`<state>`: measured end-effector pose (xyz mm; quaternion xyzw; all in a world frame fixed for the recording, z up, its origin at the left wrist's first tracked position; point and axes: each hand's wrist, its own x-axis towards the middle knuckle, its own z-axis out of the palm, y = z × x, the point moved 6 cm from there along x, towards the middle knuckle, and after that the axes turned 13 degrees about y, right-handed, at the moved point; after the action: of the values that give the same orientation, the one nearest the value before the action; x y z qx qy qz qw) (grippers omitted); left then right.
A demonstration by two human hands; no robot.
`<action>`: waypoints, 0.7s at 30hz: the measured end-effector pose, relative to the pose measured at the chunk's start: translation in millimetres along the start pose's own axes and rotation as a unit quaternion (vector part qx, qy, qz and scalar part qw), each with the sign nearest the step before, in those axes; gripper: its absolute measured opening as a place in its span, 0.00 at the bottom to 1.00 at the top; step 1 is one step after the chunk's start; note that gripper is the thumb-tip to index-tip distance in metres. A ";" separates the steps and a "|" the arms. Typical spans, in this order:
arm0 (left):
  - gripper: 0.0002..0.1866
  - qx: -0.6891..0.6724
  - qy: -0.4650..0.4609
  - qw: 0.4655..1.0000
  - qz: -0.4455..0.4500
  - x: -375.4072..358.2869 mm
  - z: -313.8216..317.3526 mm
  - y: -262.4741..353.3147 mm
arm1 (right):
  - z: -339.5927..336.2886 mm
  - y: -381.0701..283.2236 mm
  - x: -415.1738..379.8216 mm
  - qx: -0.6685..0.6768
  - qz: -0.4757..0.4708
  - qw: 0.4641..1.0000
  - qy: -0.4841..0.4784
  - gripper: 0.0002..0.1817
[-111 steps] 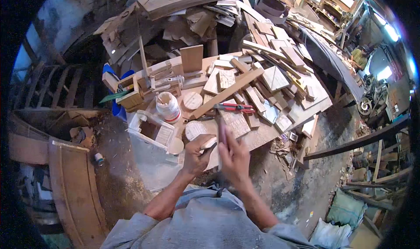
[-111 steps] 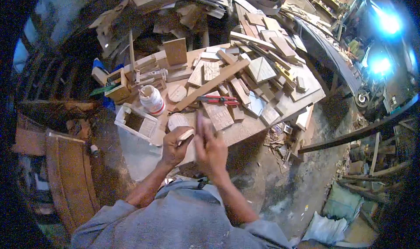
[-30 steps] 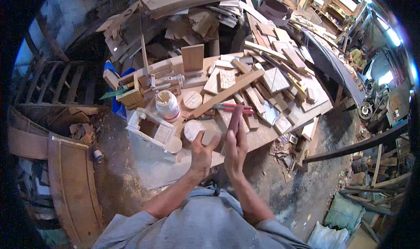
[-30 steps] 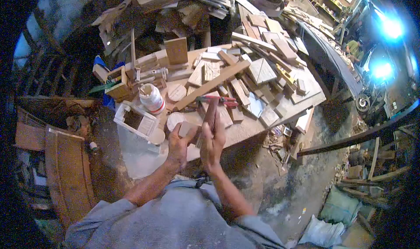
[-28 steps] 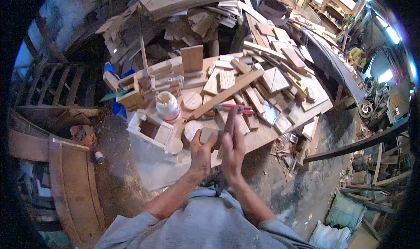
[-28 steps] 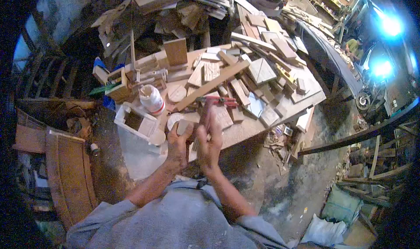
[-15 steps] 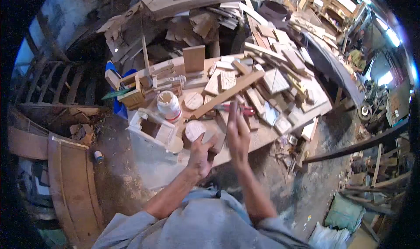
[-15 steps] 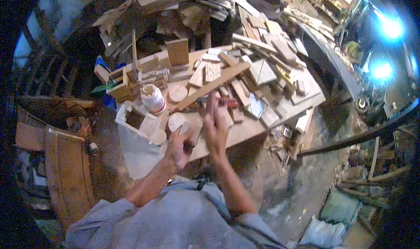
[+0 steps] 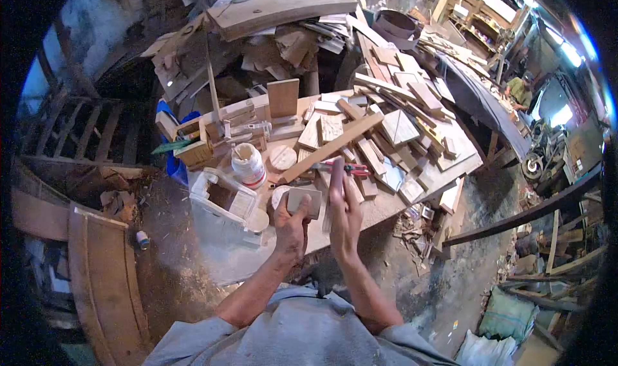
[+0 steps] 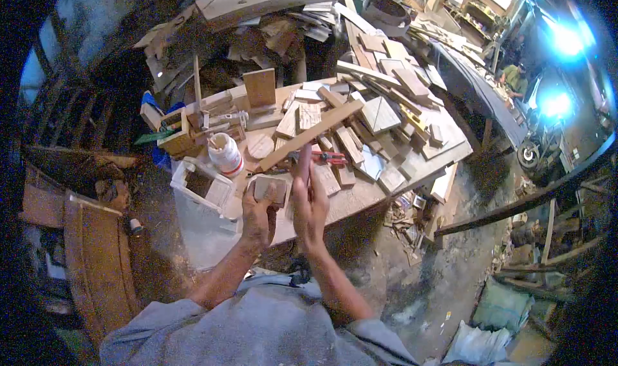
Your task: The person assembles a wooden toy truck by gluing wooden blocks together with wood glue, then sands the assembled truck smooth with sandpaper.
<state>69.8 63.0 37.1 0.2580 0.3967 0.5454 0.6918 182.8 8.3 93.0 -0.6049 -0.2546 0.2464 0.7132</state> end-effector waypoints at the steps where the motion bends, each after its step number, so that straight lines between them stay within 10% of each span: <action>1: 0.18 -0.001 0.014 1.000 0.009 6.3 -5.1 -4.7 | -3.0 -3.2 -15.9 -0.004 -0.033 0.999 -0.003 0.30; 2: 0.17 -0.014 0.015 1.000 -0.021 9.4 -6.3 -5.3 | -8.2 16.1 -28.4 -0.020 -0.176 0.984 -0.025 0.30; 5: 0.18 -0.033 -0.036 0.997 -0.063 -2.3 5.2 -4.2 | 1.7 14.8 -9.4 0.015 -0.058 0.998 0.008 0.30; 21: 0.12 -0.141 0.018 0.928 -0.344 -8.5 1.1 -13.3 | -10.3 -0.9 -18.7 -0.197 -0.305 0.929 -0.066 0.31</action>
<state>77.3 51.3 29.5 -0.0040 0.3925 0.3292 0.8588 175.6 -11.8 91.2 -0.6085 -0.5166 0.0008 0.6024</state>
